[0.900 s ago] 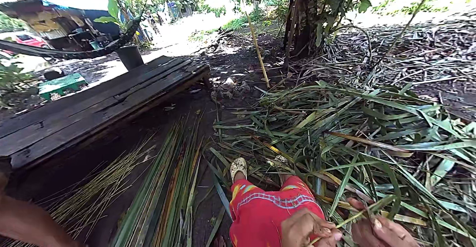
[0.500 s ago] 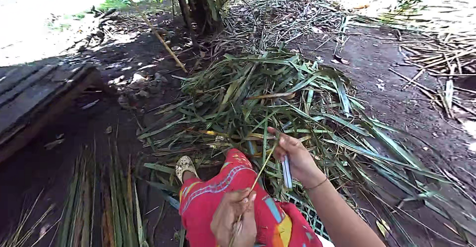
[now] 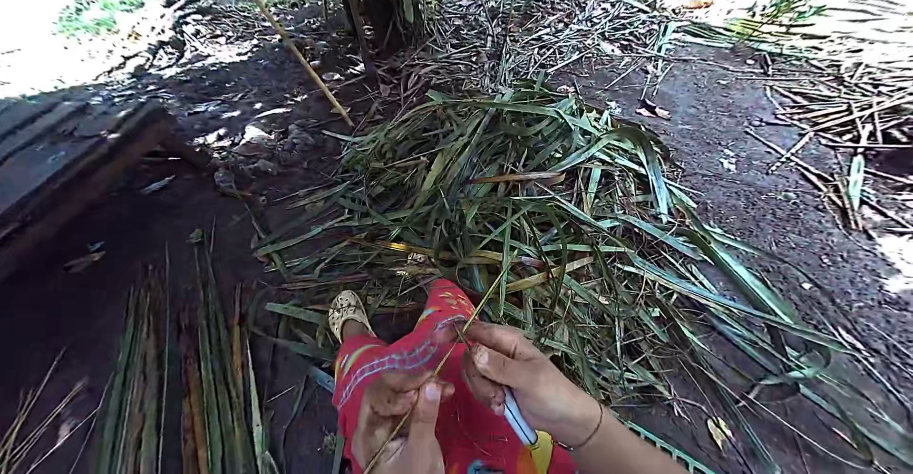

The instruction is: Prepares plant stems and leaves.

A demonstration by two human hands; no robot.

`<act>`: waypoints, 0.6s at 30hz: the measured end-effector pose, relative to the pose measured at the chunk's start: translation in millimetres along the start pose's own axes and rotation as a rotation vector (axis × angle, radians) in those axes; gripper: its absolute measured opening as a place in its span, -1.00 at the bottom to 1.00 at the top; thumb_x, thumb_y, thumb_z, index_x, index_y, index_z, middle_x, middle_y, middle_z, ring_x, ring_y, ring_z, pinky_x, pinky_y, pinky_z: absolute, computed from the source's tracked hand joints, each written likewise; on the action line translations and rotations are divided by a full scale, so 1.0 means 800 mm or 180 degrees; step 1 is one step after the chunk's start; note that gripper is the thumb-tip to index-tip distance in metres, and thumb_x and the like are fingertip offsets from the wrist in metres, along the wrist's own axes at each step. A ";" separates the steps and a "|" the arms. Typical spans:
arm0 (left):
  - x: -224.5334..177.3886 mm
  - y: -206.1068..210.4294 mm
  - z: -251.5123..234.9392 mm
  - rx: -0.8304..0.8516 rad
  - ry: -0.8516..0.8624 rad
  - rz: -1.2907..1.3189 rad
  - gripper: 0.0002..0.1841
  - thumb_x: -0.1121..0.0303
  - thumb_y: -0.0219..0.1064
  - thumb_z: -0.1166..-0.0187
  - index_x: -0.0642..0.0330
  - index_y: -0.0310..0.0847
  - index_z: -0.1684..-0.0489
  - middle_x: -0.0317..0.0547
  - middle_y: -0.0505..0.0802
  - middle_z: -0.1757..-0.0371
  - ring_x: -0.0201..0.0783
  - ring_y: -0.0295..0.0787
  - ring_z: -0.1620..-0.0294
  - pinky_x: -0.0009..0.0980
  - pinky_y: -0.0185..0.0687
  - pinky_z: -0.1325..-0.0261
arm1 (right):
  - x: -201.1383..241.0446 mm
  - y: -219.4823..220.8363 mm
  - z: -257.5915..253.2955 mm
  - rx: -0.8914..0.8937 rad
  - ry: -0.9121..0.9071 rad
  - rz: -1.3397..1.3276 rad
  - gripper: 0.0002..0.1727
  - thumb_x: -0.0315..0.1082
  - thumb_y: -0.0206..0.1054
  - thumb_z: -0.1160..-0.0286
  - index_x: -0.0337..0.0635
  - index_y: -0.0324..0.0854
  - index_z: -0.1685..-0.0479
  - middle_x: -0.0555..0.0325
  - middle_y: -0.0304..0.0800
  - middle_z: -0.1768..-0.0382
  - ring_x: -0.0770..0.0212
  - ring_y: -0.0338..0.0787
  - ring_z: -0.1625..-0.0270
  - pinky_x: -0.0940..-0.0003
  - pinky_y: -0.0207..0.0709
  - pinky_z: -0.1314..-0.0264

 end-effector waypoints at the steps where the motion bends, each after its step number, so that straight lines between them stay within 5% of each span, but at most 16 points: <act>1: -0.002 -0.001 0.001 0.0001 -0.0062 0.0098 -0.92 0.33 0.50 -0.51 -0.17 0.75 0.23 -0.49 0.92 0.19 -0.55 0.89 0.27 -0.59 0.85 0.18 | 0.000 -0.003 -0.001 -0.0030 -0.0088 -0.0031 -0.63 -0.18 0.14 -0.77 -0.14 0.61 -0.36 0.64 0.54 0.55 0.72 0.46 0.54 0.76 0.35 0.45; 5: -0.006 -0.010 0.003 -0.0108 -0.0255 0.0398 -0.91 0.42 0.51 -0.49 -0.07 0.77 0.26 -0.40 0.92 0.25 -0.51 0.88 0.34 -0.59 0.85 0.27 | 0.033 -0.066 -0.002 -0.1011 -0.0663 0.0107 -0.66 -0.16 0.17 -0.73 -0.08 0.72 -0.24 0.60 0.52 0.69 0.67 0.47 0.63 0.71 0.39 0.51; 9: -0.009 -0.031 -0.004 -0.0438 -0.0176 0.0273 -0.86 0.46 0.51 -0.47 -0.09 0.74 0.32 -0.40 0.92 0.28 -0.52 0.88 0.37 -0.58 0.85 0.29 | 0.083 -0.159 0.011 -0.2389 -0.1154 0.0123 -0.52 -0.21 -0.31 -0.90 -0.05 0.57 -0.28 0.54 0.35 0.81 0.58 0.40 0.76 0.65 0.44 0.59; 13: 0.004 -0.017 -0.006 -0.0304 0.0001 0.0021 -0.87 0.42 0.52 -0.47 -0.14 0.75 0.28 -0.47 0.92 0.25 -0.53 0.88 0.34 -0.57 0.86 0.26 | 0.035 -0.060 0.008 -0.0916 -0.0021 0.0161 -0.51 -0.10 0.18 -0.69 -0.13 0.54 -0.49 0.65 0.47 0.68 0.69 0.43 0.66 0.73 0.36 0.55; 16: 0.001 -0.008 -0.001 -0.0165 0.0152 -0.0151 -0.87 0.36 0.54 -0.45 -0.20 0.74 0.27 -0.55 0.91 0.19 -0.59 0.87 0.26 -0.60 0.85 0.20 | -0.003 0.007 0.002 0.0048 0.0565 -0.0028 -0.57 -0.20 0.09 -0.74 -0.13 0.49 -0.49 0.64 0.46 0.58 0.70 0.41 0.58 0.75 0.31 0.50; 18: -0.001 -0.007 0.001 -0.0123 0.0210 -0.0140 -0.88 0.34 0.54 -0.46 -0.20 0.75 0.25 -0.56 0.90 0.16 -0.60 0.87 0.22 -0.62 0.84 0.19 | -0.010 0.014 -0.004 0.0158 0.0526 -0.0139 -0.64 -0.24 0.07 -0.77 -0.12 0.57 -0.39 0.63 0.49 0.57 0.70 0.42 0.57 0.75 0.32 0.50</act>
Point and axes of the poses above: each hand's wrist, its own z-axis away from the middle knuckle, its own y-axis out of the palm, x = y × z, the point moved 5 cm from there along -z, towards the middle knuckle
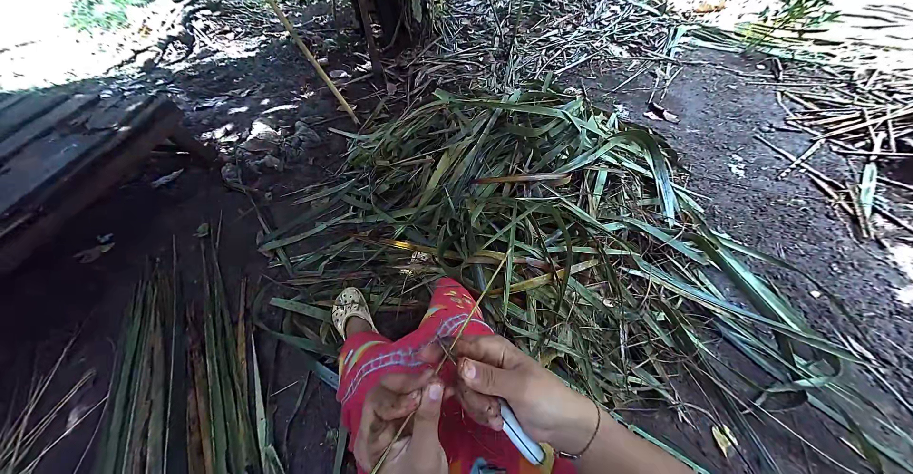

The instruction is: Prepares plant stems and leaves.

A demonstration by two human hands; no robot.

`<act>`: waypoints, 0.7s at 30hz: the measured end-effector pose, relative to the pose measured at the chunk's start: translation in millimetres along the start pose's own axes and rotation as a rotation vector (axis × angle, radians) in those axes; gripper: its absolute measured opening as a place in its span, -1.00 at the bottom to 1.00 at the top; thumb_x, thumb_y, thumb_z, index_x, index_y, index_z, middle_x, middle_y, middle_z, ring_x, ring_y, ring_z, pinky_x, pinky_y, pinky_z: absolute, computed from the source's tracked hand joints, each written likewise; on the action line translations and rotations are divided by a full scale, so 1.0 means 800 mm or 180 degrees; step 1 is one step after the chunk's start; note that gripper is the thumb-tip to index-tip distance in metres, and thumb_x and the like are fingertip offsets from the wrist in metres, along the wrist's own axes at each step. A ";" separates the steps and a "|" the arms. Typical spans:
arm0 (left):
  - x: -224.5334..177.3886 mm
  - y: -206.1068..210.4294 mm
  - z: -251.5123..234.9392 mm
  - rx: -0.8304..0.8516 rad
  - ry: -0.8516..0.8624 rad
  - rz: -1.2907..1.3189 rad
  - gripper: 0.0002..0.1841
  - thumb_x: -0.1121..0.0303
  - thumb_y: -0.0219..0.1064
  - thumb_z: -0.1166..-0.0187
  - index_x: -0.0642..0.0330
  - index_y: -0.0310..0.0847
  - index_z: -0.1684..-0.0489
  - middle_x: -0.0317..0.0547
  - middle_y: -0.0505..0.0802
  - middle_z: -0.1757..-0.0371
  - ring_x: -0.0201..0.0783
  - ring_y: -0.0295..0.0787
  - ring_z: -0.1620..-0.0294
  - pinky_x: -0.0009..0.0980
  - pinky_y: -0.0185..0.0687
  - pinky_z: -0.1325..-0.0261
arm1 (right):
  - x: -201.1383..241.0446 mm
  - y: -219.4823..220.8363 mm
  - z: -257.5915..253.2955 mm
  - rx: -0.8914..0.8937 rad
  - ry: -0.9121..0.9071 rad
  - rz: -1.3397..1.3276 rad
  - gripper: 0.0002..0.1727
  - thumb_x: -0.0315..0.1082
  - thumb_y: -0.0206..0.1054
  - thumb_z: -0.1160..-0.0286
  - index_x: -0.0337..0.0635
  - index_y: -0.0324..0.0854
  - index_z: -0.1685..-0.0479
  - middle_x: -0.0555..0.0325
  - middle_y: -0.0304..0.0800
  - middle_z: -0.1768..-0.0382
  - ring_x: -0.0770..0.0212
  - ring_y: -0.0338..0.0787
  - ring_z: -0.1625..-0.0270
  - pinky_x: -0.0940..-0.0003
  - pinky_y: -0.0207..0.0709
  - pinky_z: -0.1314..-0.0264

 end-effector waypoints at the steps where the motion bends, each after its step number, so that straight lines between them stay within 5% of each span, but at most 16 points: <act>1: -0.001 -0.001 0.000 0.0011 -0.0012 0.0033 -0.88 0.34 0.54 -0.46 -0.19 0.75 0.25 -0.55 0.91 0.17 -0.59 0.88 0.24 -0.62 0.85 0.20 | 0.004 -0.007 -0.001 -0.0091 -0.0121 -0.0004 -0.65 -0.23 0.10 -0.75 -0.12 0.62 -0.34 0.64 0.50 0.59 0.70 0.43 0.58 0.74 0.32 0.50; 4: -0.004 -0.006 -0.002 0.0020 -0.0100 0.0289 -0.89 0.38 0.53 -0.48 -0.12 0.76 0.22 -0.46 0.92 0.19 -0.54 0.89 0.29 -0.59 0.86 0.23 | 0.041 -0.069 0.000 -0.0965 -0.0773 -0.0092 -0.65 -0.20 0.12 -0.74 -0.11 0.71 -0.27 0.60 0.50 0.71 0.67 0.44 0.66 0.70 0.35 0.55; 7: -0.003 -0.017 -0.003 -0.0090 -0.0121 0.0272 -0.88 0.41 0.53 -0.47 -0.12 0.75 0.25 -0.45 0.91 0.20 -0.53 0.89 0.31 -0.58 0.86 0.24 | 0.082 -0.137 0.015 -0.1882 -0.1349 -0.0333 -0.53 -0.22 -0.26 -0.86 -0.14 0.57 -0.31 0.51 0.38 0.81 0.57 0.42 0.76 0.63 0.45 0.59; 9: 0.003 -0.019 -0.005 -0.0191 -0.0192 0.0206 -0.87 0.42 0.52 -0.47 -0.13 0.74 0.27 -0.46 0.91 0.23 -0.53 0.88 0.32 -0.57 0.87 0.24 | 0.081 -0.125 0.018 -0.1612 -0.1375 -0.0122 -0.57 -0.16 0.00 -0.79 -0.15 0.51 -0.43 0.55 0.41 0.79 0.59 0.44 0.74 0.65 0.47 0.57; 11: 0.013 -0.015 -0.007 -0.0287 -0.0304 0.0284 -0.85 0.45 0.51 -0.46 -0.13 0.74 0.30 -0.47 0.91 0.28 -0.53 0.87 0.37 -0.57 0.86 0.28 | 0.050 -0.075 0.010 -0.0906 -0.0960 0.0306 -0.40 0.00 0.28 -0.64 -0.12 0.49 -0.57 0.65 0.50 0.68 0.69 0.45 0.65 0.72 0.42 0.53; 14: 0.016 -0.005 -0.005 -0.0436 -0.0534 0.0558 -0.86 0.46 0.51 -0.44 -0.08 0.74 0.36 -0.41 0.90 0.33 -0.55 0.86 0.36 -0.59 0.83 0.26 | -0.002 -0.008 -0.004 -0.0106 -0.0401 0.0667 -0.43 -0.12 0.19 -0.72 -0.24 0.40 -0.61 0.64 0.58 0.46 0.75 0.41 0.53 0.76 0.33 0.48; 17: 0.010 -0.003 -0.003 -0.0571 -0.0733 0.0776 -0.87 0.48 0.52 -0.42 -0.05 0.75 0.40 -0.39 0.89 0.33 -0.57 0.84 0.34 -0.62 0.80 0.24 | -0.019 0.006 -0.015 -0.0133 -0.0408 0.0613 -0.62 -0.22 0.16 -0.73 -0.21 0.60 -0.36 0.59 0.64 0.38 0.76 0.43 0.51 0.78 0.34 0.48; 21: 0.009 -0.009 -0.006 -0.0561 -0.0782 0.0980 -0.85 0.56 0.49 -0.41 0.05 0.72 0.42 -0.27 0.89 0.39 -0.48 0.86 0.44 -0.57 0.83 0.33 | 0.020 -0.054 -0.010 -0.0855 -0.1032 0.0228 -0.64 -0.11 0.24 -0.71 -0.03 0.71 -0.32 0.62 0.54 0.67 0.69 0.47 0.63 0.73 0.38 0.52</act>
Point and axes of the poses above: each hand's wrist, its own z-axis away from the middle knuckle, its own y-axis out of the palm, x = y × z, the point moved 5 cm from there along -z, towards the middle knuckle
